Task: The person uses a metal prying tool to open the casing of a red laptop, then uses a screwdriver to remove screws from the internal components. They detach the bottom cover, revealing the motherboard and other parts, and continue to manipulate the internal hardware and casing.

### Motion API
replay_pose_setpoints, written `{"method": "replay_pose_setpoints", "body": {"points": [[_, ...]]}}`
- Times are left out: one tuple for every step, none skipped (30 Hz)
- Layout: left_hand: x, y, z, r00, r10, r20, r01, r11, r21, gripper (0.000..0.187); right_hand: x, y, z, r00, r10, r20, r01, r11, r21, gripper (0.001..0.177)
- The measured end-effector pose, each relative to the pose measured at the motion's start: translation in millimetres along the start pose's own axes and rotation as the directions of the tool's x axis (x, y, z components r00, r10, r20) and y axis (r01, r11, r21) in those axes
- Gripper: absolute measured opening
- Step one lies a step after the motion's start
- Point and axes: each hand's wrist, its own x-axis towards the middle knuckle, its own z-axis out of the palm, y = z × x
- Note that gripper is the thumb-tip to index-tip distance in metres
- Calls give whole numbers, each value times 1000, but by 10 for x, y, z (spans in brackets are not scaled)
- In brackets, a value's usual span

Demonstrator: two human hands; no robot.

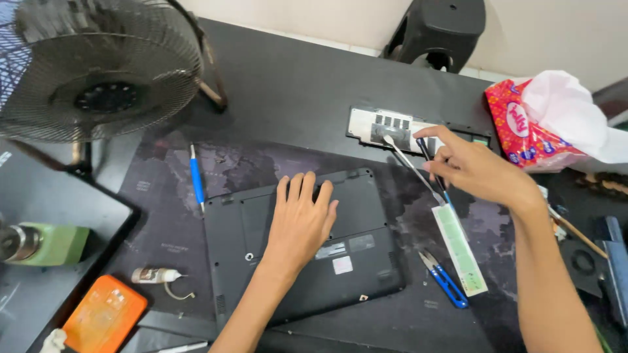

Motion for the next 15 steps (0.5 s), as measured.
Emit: {"method": "replay_pose_setpoints", "body": {"points": [[43, 54, 38, 1000, 14, 4, -14, 1000, -13, 36, -32, 148, -78, 1000, 18, -9, -18, 1000, 0, 51], [89, 93, 66, 1000, 14, -21, -14, 1000, -14, 39, -37, 280, -158, 995, 86, 46, -85, 996, -17, 49], [129, 130, 88, 999, 13, -46, -13, 1000, -14, 42, -49, 406, -235, 983, 155, 99, -152, 988, -36, 46], [163, 148, 92, 999, 15, -47, -15, 1000, -15, 42, -44, 524, -268, 983, 156, 96, -153, 988, -36, 46], [189, 164, 93, 992, -21, -124, 23, 1000, 14, 48, -43, 637, -296, 968, 223, 112, -214, 973, -83, 45], [186, 166, 79, 978, -61, -197, 71, 996, 46, 55, -25, 742, -292, 950, 284, 132, -268, 955, -127, 44], [170, 166, 48, 979, -64, -195, 76, 996, 52, 55, 10, 928, -257, 950, 280, 138, -263, 957, -125, 44], [167, 155, 13, 981, -116, -157, 129, 988, 78, 58, 56, 1109, -222, 946, 290, 143, -266, 950, -162, 39], [163, 143, -25, 978, -168, -121, 182, 978, 107, 62, 104, 1286, -185, 943, 300, 148, -269, 943, -198, 34], [134, 115, -4, 978, -168, -121, 182, 977, 113, 62, 107, 1285, -144, 944, 294, 149, -264, 945, -194, 34], [104, 86, 16, 976, -163, -143, 185, 971, 154, 56, 111, 1282, -103, 975, 206, 82, -184, 958, -220, 31], [86, 56, 40, 974, -154, -166, 186, 964, 192, 50, 110, 1280, -73, 993, 114, 12, -108, 962, -252, 27], [122, 35, 50, 974, -151, -168, 183, 963, 197, 50, 64, 1036, -9, 994, 111, 8, -105, 963, -249, 27], [146, 22, 63, 976, -177, -127, 199, 961, 193, 43, 21, 789, 48, 996, 31, -88, -54, 961, -270, 28], [167, 5, 75, 976, -202, -85, 215, 958, 190, 39, -25, 539, 109, 982, -52, -182, -4, 955, -295, 29]]}}
